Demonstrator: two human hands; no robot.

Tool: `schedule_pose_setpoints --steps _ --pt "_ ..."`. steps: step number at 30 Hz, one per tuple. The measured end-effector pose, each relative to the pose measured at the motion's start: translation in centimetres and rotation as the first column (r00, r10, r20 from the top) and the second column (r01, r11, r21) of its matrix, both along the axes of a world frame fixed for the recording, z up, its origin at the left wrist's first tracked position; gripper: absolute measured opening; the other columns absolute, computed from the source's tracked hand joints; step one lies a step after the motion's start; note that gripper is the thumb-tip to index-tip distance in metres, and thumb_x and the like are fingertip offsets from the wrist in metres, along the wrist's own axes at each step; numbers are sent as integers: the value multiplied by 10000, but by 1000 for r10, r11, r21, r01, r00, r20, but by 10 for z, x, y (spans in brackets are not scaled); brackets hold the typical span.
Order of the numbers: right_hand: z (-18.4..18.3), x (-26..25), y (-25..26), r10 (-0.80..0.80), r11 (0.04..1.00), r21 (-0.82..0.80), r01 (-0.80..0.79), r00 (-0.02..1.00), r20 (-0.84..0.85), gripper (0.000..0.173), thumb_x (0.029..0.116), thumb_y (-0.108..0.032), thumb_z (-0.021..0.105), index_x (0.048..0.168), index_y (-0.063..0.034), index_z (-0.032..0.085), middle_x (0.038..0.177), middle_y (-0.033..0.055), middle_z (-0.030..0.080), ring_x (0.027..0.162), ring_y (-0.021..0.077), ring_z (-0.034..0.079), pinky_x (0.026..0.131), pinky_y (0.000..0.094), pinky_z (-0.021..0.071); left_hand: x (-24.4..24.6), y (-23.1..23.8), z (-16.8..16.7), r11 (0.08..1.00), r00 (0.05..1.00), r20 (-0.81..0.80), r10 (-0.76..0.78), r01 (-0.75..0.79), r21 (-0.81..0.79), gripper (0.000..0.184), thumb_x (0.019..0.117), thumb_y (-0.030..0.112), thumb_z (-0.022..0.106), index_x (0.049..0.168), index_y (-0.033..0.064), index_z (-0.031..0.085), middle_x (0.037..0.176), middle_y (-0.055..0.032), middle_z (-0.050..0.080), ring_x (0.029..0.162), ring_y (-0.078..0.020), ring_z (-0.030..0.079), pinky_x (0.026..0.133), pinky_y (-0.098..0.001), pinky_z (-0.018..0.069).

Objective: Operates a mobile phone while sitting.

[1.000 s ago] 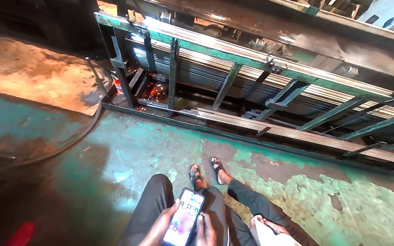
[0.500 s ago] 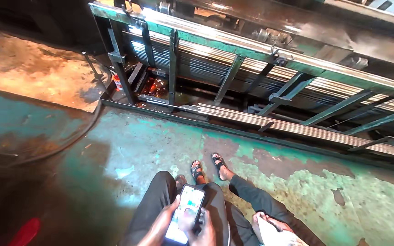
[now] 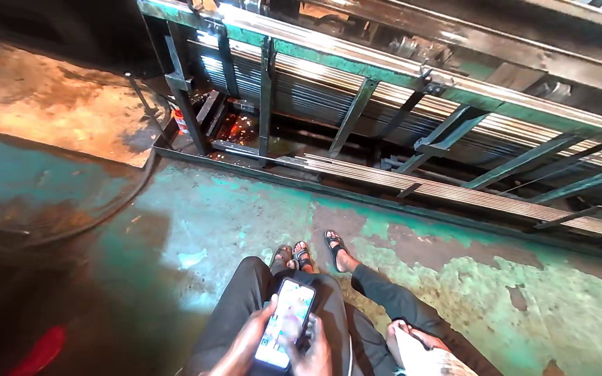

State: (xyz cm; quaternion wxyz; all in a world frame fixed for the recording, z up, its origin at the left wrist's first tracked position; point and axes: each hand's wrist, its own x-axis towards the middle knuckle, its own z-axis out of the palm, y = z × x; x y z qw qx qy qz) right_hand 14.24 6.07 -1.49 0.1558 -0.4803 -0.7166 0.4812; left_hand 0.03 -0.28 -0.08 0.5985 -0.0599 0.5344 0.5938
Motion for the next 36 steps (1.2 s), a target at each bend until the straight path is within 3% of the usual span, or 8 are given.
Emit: schedule_pose_setpoints --steps 5,7,13,18,20,25,32,36 --pt "2 -2 0 -31 999 -30 30 998 -51 495 890 -147 738 1312 44 563 1093 158 699 933 167 719 843 331 612 0 1 1 1000 1000 6 -4 3 5 581 1100 471 320 1173 21 680 979 -146 749 895 -241 743 815 -415 624" --pt "3 -3 0 -33 999 -29 32 998 -52 463 909 -126 713 1308 55 562 1080 160 697 918 169 716 827 327 610 0 1 2 1000 1000 10 -4 4 4 581 1101 468 320 1172 16 678 979 -151 748 895 -245 743 815 -417 624" --pt "1 -1 0 5 1000 -16 -5 1000 4 700 773 -184 842 1351 62 532 1139 187 686 984 215 701 882 377 585 0 0 0 1000 1000 -17 -6 6 0 574 1100 470 324 1177 28 681 988 -136 749 910 -233 741 823 -408 622" --pt "2 -2 0 -23 999 -32 22 999 -32 508 900 -169 738 1319 54 558 1120 169 696 972 184 715 870 349 604 0 0 0 1000 999 -33 -22 22 -6 569 1100 471 326 1199 29 670 994 -136 746 906 -236 737 824 -413 619" --pt "4 -2 1 -10 1000 -30 10 1000 -19 499 908 -159 721 1327 55 554 1127 177 689 975 193 710 876 354 598 0 0 1 1000 999 -32 -23 23 -2 567 1100 470 324 1206 30 666 1002 -137 746 908 -236 738 825 -413 620" --pt "2 0 1 11 1000 -2 -10 1000 17 713 767 -200 848 1351 64 534 1124 187 685 965 223 698 873 391 582 0 0 -2 1000 999 -35 -15 15 0 546 1099 472 329 1211 51 658 995 -121 741 904 -220 732 816 -400 615" --pt "6 -2 0 -23 999 -28 23 1000 -21 479 924 -146 705 1333 53 553 1144 180 685 991 191 707 886 345 594 0 0 -4 1000 1000 -5 -14 14 1 579 1094 490 333 1143 22 671 952 -146 740 868 -244 737 784 -415 623" --pt "2 -1 1 2 1000 -18 -2 1000 5 671 787 -172 834 1344 55 537 1120 172 692 968 208 703 877 373 586 0 1 -2 1000 1000 -25 -12 12 -20 574 1092 490 339 1142 25 672 959 -140 742 877 -239 737 788 -413 623"
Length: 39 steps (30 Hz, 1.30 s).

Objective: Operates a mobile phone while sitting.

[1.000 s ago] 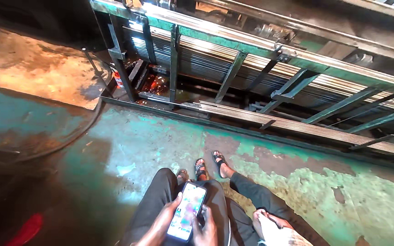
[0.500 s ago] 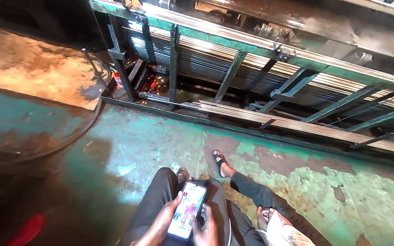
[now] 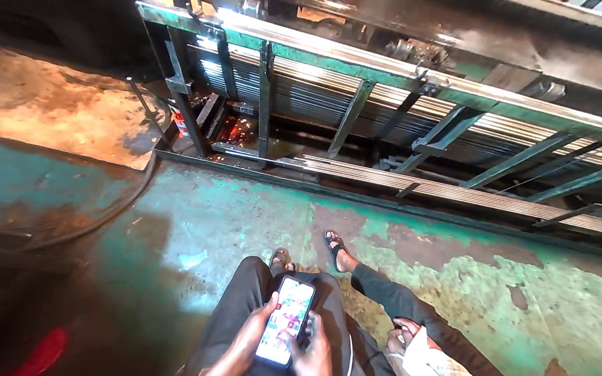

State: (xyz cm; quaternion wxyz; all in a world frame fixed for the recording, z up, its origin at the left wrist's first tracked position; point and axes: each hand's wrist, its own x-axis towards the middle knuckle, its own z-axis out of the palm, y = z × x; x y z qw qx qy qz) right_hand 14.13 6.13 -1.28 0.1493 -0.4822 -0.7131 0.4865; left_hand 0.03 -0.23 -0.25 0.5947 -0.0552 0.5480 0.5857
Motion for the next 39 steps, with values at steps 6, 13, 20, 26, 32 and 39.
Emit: schedule_pose_setpoints --steps 6,13,20,26,32,39 --pt "0 -2 -1 -34 999 -21 33 998 -53 513 884 -147 748 1319 48 558 1102 156 701 946 168 717 858 332 606 0 0 1 1000 1000 13 -1 1 8 581 1093 486 342 1162 19 679 966 -145 747 884 -244 741 800 -417 624" --pt "0 0 0 2 1000 -13 -2 1000 0 720 752 -152 843 1361 64 527 1135 194 679 975 230 693 881 395 578 0 0 -1 1000 1000 -5 9 -9 0 554 1097 464 348 1165 21 673 961 -128 746 879 -226 737 800 -404 621" --pt "1 -2 -1 -38 999 -28 37 998 -46 483 907 -127 716 1326 53 558 1119 165 689 961 177 707 860 337 598 -1 -1 0 1000 1000 7 -1 1 17 582 1099 474 327 1160 17 683 965 -141 748 887 -237 741 806 -408 624" --pt "0 1 1 9 1000 -14 -9 1000 -3 714 763 -176 851 1359 50 528 1136 178 683 965 210 699 872 375 586 0 0 1 1000 1000 -11 -2 2 10 558 1097 471 339 1198 34 671 1000 -128 747 914 -225 737 826 -404 619" --pt "1 -1 -1 -27 999 -29 26 999 -47 533 882 -152 758 1331 43 548 1123 161 692 962 170 709 866 333 598 0 0 -2 1000 1000 -9 -10 10 10 577 1093 486 344 1189 24 675 997 -143 746 911 -242 738 827 -419 618" --pt "0 1 0 0 1000 2 0 1000 -7 656 790 -179 825 1337 51 545 1092 165 686 932 194 692 845 357 579 0 0 1 1000 1000 -6 -5 5 4 568 1094 477 344 1174 23 675 984 -137 746 901 -234 738 815 -411 620"
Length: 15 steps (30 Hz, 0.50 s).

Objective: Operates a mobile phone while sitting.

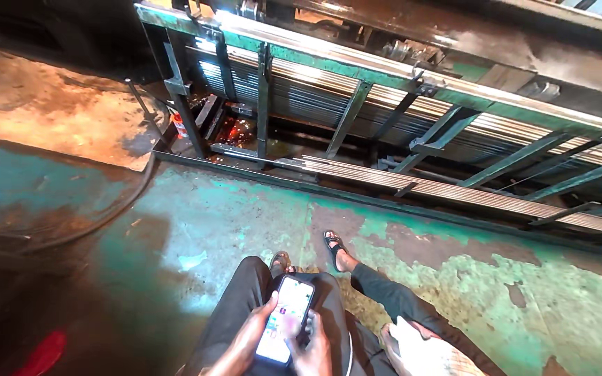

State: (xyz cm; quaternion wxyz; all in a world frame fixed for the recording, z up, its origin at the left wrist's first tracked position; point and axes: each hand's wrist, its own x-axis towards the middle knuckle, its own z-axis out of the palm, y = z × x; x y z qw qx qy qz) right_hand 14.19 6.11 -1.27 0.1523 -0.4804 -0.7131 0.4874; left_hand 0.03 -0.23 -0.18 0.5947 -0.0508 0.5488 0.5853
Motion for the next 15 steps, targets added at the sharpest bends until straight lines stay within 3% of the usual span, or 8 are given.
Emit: schedule_pose_setpoints --steps 10,15 --pt "1 -2 -1 -30 999 -39 29 999 -26 519 890 -143 747 1331 45 549 1112 165 695 962 188 715 868 351 600 0 -1 0 1000 1000 11 -3 2 13 574 1096 477 339 1156 19 680 964 -137 748 884 -233 741 804 -403 623" --pt "-3 -1 0 -8 1000 -5 8 1000 -8 676 765 -169 844 1337 35 547 1087 149 698 921 176 705 841 351 593 0 0 1 1000 1000 8 3 -3 4 564 1096 471 344 1156 22 681 968 -131 749 890 -225 740 808 -400 622"
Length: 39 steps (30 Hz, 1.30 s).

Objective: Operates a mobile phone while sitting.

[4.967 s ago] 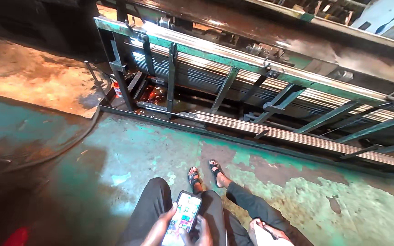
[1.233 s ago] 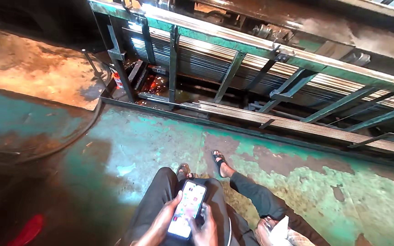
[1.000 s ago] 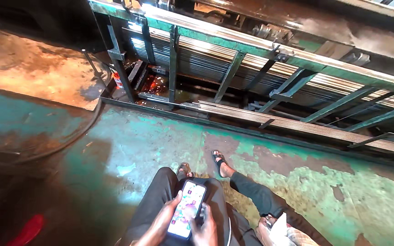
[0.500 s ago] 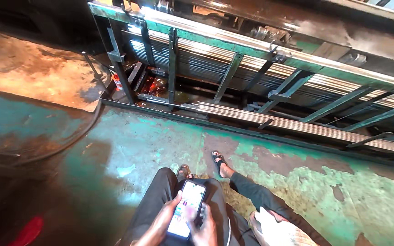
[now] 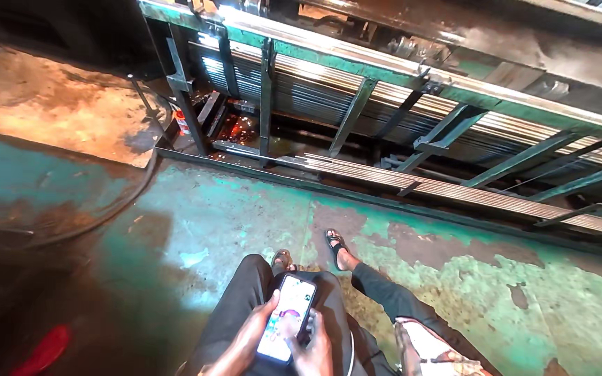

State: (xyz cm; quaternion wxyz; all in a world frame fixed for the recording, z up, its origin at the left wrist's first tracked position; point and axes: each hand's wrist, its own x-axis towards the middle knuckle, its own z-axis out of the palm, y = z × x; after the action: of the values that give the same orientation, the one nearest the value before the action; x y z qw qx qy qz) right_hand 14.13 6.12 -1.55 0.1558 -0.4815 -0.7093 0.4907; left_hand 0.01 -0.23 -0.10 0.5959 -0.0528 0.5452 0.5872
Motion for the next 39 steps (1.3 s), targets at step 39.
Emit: schedule_pose_setpoints --steps 39 --pt "5 3 0 288 954 -102 -284 957 28 1151 723 -190 900 1606 36 197 1518 233 489 1252 270 630 1067 420 508 -2 4 7 963 964 85 253 -259 71 544 1117 416 274 1222 29 642 978 -137 749 888 -231 743 796 -404 626"
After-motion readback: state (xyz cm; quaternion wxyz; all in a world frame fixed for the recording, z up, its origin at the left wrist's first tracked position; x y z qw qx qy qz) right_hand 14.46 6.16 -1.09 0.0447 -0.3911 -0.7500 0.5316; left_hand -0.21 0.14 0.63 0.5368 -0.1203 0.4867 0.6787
